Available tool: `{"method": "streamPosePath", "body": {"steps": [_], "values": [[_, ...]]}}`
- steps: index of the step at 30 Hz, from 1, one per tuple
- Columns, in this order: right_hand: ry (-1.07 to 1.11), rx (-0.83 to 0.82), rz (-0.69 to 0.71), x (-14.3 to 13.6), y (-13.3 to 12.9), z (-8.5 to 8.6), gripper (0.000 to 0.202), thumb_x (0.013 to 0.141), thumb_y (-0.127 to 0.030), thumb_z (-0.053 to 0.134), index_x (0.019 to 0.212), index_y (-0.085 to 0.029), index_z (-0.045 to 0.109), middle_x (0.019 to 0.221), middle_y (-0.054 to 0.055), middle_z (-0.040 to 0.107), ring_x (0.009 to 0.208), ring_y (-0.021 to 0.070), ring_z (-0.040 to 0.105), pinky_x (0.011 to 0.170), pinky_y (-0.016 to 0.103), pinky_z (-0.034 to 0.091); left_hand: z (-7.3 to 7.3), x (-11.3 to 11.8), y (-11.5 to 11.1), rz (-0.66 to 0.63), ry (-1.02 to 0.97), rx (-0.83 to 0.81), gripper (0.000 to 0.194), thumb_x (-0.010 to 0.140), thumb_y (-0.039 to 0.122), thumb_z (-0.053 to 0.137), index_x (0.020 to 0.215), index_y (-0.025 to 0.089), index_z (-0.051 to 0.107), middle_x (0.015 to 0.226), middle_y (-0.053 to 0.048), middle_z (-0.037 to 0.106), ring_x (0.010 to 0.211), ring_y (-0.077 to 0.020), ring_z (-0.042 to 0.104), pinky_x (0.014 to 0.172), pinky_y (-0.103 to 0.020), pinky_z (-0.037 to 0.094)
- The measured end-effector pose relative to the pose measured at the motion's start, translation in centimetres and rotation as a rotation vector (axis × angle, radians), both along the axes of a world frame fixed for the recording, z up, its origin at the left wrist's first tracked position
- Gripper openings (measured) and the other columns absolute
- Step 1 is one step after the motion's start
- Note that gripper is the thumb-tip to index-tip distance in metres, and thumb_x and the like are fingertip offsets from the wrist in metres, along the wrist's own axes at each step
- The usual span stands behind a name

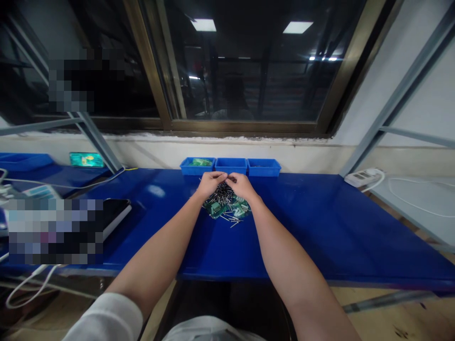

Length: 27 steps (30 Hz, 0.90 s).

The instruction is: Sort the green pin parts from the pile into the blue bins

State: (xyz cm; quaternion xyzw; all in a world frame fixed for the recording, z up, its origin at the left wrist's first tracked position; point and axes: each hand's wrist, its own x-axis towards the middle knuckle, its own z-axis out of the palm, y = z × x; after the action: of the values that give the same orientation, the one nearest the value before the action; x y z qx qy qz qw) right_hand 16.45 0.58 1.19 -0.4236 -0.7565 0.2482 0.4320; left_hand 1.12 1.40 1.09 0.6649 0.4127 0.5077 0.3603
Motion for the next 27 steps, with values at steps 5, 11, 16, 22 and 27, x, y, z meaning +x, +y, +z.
{"method": "streamPosePath", "body": {"steps": [5,11,16,22,27], "values": [[0.106,-0.099,-0.035,0.8,0.8,-0.6,0.025,0.075,-0.04,0.056,0.076,-0.017,0.065,0.068,0.003,0.066,0.06,0.0151,0.059,0.061,0.027,0.045,-0.2,0.2,0.2,0.001,-0.039,-0.038,0.028,0.069,0.033,0.064,0.087,0.011,0.067,0.076,-0.006,0.069,0.068,-0.015,0.06,0.068,-0.028,0.048],[0.081,-0.161,-0.033,1.1,0.9,-0.8,0.042,0.078,-0.055,0.048,0.061,-0.017,0.059,0.056,0.002,0.062,0.055,0.0156,0.057,0.058,0.027,0.045,0.1,0.1,-0.4,0.025,0.108,0.076,0.024,0.074,0.036,0.057,0.08,0.013,0.062,0.072,-0.004,0.065,0.067,-0.0136,0.058,0.066,-0.026,0.045],[0.153,-0.129,-0.057,0.7,0.6,-0.3,0.042,0.076,-0.056,0.049,0.065,-0.017,0.06,0.057,0.002,0.061,0.054,0.0144,0.056,0.059,0.027,0.044,0.5,0.2,-1.0,0.135,0.293,0.113,0.028,0.082,0.039,0.045,0.07,0.016,0.057,0.069,-0.001,0.063,0.066,-0.0132,0.055,0.067,-0.026,0.043],[0.439,-0.183,0.008,1.3,0.8,-0.1,0.034,0.063,-0.049,0.065,0.074,-0.017,0.06,0.065,0.002,0.064,0.054,0.012,0.054,0.049,0.023,0.039,0.4,0.3,-1.0,0.128,0.336,0.114,0.035,0.087,0.041,0.037,0.07,0.017,0.056,0.071,0.0,0.063,0.068,-0.0129,0.055,0.069,-0.025,0.042],[0.547,-0.279,0.057,1.7,0.5,0.3,0.032,0.065,-0.048,0.063,0.068,-0.016,0.062,0.065,0.004,0.065,0.054,0.0121,0.055,0.047,0.023,0.037,0.6,0.3,-1.2,0.112,0.353,0.135,0.042,0.086,0.047,0.037,0.066,0.017,0.057,0.069,-0.001,0.063,0.067,-0.0134,0.056,0.066,-0.024,0.041]]}}
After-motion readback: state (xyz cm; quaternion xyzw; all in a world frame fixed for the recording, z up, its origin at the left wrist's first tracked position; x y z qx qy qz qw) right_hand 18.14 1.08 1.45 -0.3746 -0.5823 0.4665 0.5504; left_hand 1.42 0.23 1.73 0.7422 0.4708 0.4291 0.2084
